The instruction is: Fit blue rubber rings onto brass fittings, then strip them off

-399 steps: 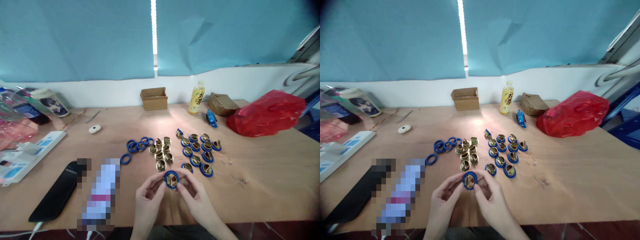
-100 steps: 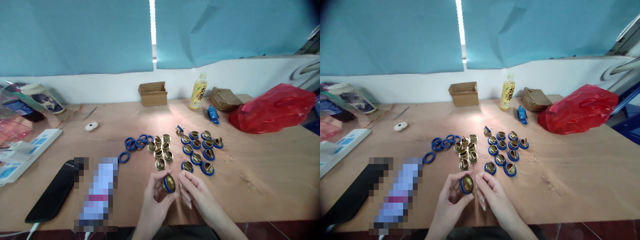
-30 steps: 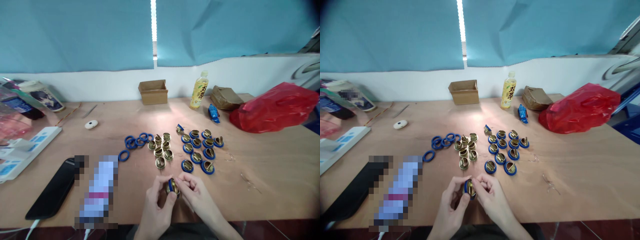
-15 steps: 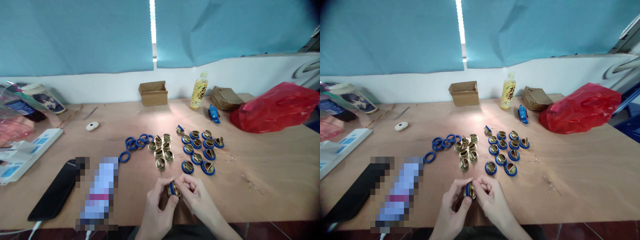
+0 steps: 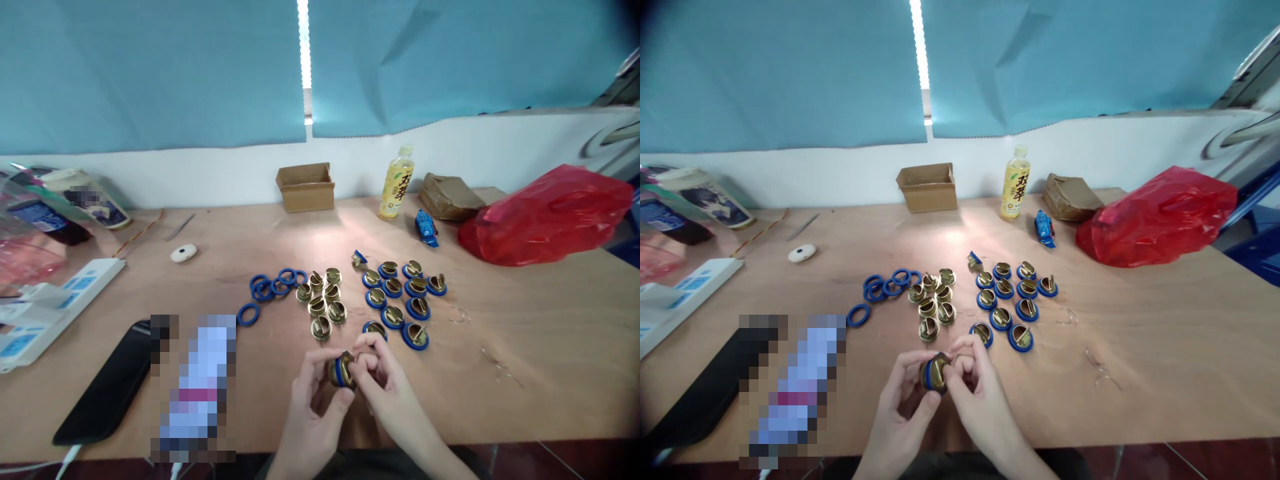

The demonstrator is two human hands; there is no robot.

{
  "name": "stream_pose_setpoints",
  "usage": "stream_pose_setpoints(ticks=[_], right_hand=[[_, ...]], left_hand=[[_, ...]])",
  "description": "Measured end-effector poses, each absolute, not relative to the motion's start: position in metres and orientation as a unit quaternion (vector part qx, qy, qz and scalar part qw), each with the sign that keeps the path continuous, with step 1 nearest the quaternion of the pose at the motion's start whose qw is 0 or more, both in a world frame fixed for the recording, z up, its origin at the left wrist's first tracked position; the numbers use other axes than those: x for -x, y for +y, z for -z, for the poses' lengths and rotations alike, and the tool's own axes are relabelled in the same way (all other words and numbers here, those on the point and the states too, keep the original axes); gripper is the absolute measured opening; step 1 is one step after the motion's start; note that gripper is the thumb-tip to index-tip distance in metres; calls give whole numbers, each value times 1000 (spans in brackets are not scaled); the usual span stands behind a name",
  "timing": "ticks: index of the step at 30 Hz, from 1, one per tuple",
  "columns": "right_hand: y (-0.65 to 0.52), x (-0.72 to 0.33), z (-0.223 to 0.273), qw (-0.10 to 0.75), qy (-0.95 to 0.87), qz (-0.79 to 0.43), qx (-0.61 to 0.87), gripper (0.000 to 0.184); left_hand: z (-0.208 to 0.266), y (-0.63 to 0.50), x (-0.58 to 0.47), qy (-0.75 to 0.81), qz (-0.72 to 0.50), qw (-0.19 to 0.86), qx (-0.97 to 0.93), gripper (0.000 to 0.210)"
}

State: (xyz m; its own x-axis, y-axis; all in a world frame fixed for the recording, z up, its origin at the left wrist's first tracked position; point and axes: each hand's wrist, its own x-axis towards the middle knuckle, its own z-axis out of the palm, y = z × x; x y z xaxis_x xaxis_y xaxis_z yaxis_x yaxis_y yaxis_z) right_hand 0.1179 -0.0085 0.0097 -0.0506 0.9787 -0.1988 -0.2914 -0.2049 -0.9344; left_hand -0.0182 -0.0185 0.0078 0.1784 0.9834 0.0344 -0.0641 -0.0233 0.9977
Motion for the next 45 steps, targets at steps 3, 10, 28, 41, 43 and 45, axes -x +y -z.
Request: stream_pose_setpoints(ticks=[3,10,28,41,43,45], right_hand=[[-4,-123,-18,480,-339,-664,462,36],[-4,-123,-27,473,-364,-662,454,32],[-6,-151,-31,416,-591,-498,479,12],[-9,-152,-29,390,-696,-398,454,13],[-9,-152,-29,384,-707,-384,453,14],[-9,-152,-29,384,-712,-372,456,15]], left_hand=[[-7,-19,18,417,-469,560,-540,30],[-11,-19,14,427,-497,577,-488,41],[-12,-18,21,408,-441,541,-588,32],[-13,-19,21,405,-449,555,-571,33],[-12,-19,21,401,-448,555,-575,33],[-12,-18,21,397,-446,557,-577,33]])
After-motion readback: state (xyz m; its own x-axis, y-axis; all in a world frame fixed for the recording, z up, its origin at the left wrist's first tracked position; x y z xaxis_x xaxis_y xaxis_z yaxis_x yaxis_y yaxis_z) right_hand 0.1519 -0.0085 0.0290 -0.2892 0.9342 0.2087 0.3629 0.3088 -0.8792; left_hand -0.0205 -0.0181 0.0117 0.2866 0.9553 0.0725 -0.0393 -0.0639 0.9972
